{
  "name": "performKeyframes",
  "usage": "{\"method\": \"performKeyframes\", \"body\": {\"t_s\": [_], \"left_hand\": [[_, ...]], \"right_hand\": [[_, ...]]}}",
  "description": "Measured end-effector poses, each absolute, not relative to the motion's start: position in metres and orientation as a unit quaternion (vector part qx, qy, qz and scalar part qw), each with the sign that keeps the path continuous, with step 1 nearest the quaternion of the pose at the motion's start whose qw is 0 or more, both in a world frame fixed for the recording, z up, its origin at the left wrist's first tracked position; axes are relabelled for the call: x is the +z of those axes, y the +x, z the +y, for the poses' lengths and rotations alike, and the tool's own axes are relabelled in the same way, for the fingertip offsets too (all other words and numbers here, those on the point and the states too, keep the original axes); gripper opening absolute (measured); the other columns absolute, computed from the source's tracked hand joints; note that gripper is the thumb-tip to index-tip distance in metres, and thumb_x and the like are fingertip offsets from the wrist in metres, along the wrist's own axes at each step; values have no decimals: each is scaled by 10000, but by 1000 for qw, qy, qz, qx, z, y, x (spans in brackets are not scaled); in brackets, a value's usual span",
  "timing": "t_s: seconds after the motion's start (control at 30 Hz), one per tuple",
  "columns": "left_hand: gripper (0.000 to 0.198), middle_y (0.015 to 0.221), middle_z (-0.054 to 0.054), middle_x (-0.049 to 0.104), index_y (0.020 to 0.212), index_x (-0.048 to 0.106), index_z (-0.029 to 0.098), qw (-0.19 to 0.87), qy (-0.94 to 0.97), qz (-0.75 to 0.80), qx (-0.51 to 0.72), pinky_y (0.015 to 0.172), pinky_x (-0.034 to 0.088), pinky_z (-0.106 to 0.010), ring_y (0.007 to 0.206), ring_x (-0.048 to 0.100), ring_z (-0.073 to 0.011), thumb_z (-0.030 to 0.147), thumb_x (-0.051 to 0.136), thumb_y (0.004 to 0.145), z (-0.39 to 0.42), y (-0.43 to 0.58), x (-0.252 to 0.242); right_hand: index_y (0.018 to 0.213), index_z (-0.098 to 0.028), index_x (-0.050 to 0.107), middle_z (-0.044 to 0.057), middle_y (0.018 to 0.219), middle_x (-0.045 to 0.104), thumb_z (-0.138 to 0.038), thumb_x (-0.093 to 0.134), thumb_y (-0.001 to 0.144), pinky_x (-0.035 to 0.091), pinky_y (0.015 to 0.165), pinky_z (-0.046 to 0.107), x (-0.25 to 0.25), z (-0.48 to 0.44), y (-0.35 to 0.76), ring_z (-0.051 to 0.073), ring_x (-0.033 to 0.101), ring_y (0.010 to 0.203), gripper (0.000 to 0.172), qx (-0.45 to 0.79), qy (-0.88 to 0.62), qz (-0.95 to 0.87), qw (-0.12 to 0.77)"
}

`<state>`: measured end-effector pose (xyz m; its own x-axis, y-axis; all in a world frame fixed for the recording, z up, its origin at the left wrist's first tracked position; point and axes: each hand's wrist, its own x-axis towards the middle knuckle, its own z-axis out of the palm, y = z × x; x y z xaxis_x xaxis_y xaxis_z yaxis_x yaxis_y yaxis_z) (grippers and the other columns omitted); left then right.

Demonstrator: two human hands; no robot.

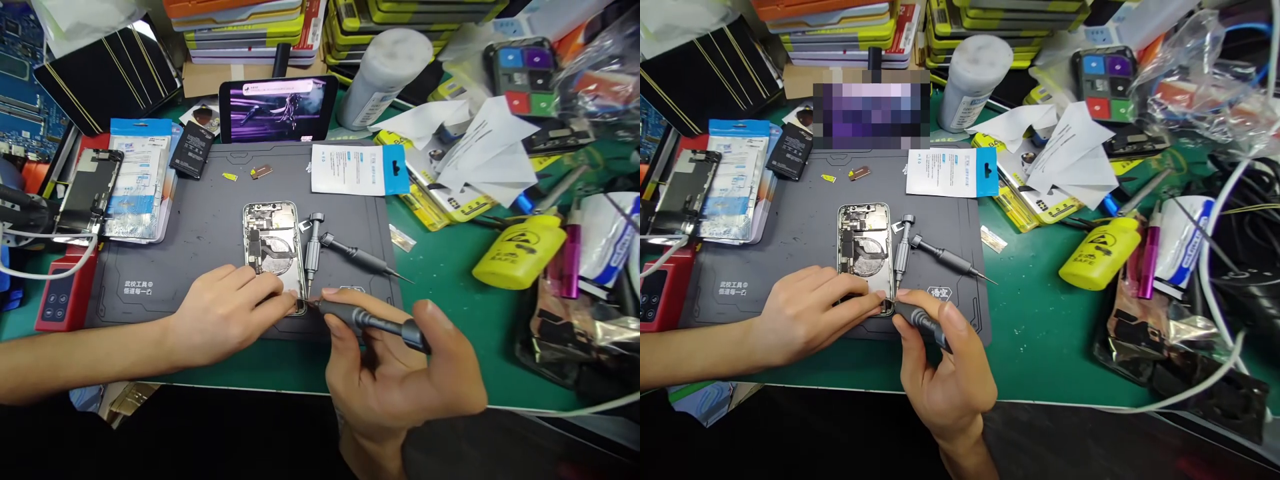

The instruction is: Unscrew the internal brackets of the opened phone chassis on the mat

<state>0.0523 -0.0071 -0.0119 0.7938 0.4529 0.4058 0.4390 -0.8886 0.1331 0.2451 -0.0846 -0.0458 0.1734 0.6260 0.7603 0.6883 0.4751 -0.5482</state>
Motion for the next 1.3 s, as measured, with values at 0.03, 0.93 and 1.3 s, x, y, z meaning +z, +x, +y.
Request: {"method": "performKeyframes", "body": {"t_s": [0.03,0.93,1.3], "left_hand": [[89,956,18,792,1117,721,188,15,947,235,219,632,449,-330,721,629,-132,248,654,1119,-7,52,-12],[263,892,-13,762,1031,739,154,-31,946,221,237,626,422,-331,722,638,-161,253,540,1171,-8,53,-17],[248,904,-15,766,1058,751,151,-24,945,223,237,624,453,-336,720,642,-156,299,580,1160,-8,55,-18]], "right_hand": [[1672,-254,453,52,1155,730,81,803,839,761,805,349,-46,-84,245,197,825,936,964,-23,-510,-642,573],[1676,-217,408,45,1079,766,-11,865,846,705,766,285,-47,-80,252,164,781,880,970,-89,-500,-716,479],[1706,-277,382,113,1352,723,10,715,905,759,857,441,-52,-86,252,254,800,1127,914,-2,-498,-683,534]]}}
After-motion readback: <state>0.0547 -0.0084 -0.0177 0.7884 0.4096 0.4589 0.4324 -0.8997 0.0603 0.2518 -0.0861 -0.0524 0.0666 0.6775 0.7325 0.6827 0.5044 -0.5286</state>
